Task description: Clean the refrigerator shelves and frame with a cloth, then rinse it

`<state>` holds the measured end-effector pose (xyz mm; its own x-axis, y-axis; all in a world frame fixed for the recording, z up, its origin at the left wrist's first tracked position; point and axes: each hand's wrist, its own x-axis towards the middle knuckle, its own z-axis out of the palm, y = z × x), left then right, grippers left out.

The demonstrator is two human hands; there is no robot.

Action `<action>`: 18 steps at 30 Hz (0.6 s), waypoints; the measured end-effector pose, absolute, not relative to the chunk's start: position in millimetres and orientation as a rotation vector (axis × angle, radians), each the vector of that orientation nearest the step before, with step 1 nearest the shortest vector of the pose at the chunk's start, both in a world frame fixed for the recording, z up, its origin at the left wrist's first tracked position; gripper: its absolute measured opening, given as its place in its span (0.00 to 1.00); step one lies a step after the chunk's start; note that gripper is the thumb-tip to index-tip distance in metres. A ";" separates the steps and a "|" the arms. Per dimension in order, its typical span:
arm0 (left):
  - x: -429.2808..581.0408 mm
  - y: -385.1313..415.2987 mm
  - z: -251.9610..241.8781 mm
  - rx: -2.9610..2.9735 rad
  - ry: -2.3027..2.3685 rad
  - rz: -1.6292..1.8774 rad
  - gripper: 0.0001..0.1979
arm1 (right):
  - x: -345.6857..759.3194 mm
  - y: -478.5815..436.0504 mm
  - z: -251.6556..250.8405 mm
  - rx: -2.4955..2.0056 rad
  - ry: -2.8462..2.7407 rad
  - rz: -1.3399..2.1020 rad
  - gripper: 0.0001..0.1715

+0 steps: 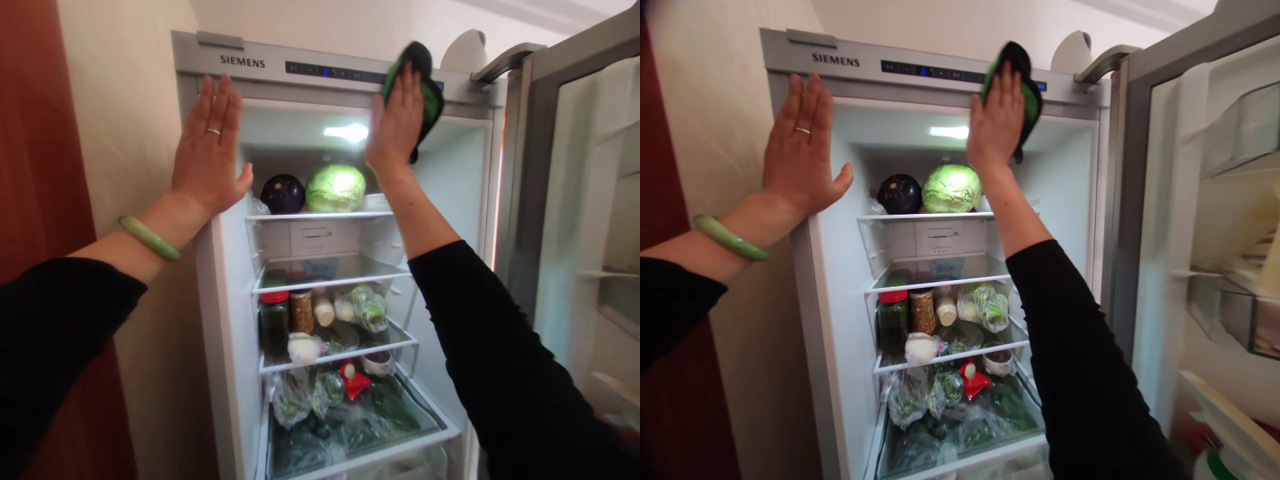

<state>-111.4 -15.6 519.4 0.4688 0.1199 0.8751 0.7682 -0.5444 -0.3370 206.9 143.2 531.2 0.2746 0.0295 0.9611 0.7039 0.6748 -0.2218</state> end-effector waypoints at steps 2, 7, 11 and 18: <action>-111.8 -16.5 520.0 -1.986 -0.720 -1.156 0.50 | 189.0 128.3 532.7 -0.641 -1.300 -0.621 0.31; -111.9 -18.1 518.9 -1.969 -0.719 -1.059 0.50 | 231.1 153.6 526.8 -0.473 -1.417 -0.629 0.32; -106.0 -21.0 515.8 -1.940 -0.749 -1.068 0.53 | 264.3 178.2 528.5 -0.561 -1.240 -0.447 0.31; -97.8 -34.6 511.0 -1.822 -0.898 -0.947 0.53 | 208.4 121.1 528.0 -0.548 -1.504 -0.770 0.34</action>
<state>-97.8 -34.6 511.0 0.4501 0.1971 0.8710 0.8592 -0.3614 -0.3622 208.4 121.1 528.0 -0.0892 -0.1095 0.9900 0.7389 0.6592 0.1395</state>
